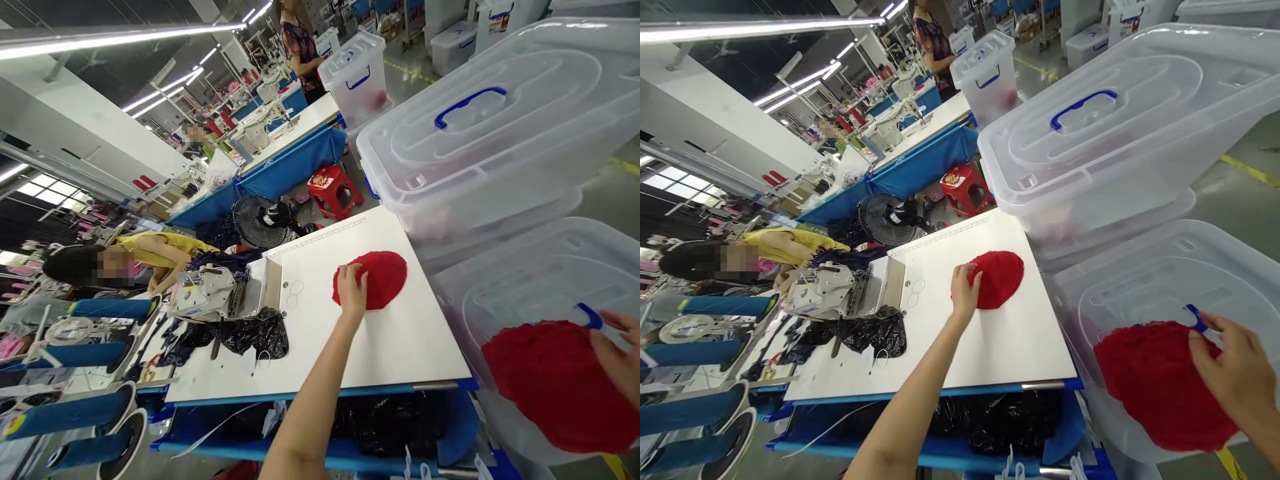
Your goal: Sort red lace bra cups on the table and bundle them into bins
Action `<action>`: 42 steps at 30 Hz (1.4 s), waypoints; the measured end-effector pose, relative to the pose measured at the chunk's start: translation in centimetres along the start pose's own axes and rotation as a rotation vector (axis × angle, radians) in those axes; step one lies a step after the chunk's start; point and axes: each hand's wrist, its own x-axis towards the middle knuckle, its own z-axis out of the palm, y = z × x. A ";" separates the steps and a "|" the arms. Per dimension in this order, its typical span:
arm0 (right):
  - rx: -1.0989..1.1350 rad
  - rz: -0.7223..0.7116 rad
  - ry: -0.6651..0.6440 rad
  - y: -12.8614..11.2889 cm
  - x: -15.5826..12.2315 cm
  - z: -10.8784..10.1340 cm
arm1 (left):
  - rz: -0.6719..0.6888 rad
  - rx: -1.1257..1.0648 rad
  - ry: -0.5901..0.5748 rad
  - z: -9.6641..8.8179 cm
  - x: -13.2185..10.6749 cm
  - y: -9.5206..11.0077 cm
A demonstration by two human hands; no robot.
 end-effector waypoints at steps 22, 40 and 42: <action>0.618 -0.243 -0.442 -28.7 -3.5 14.4 | 0.259 -0.163 0.266 -15.5 -5.8 -2.5; 0.616 -0.214 -0.365 -32.3 -4.1 15.2 | 0.192 0.524 -0.149 -8.0 -16.1 -14.0; 0.709 -0.105 -0.354 -32.1 -3.5 13.1 | 0.182 0.546 -0.179 -7.9 -16.1 -14.1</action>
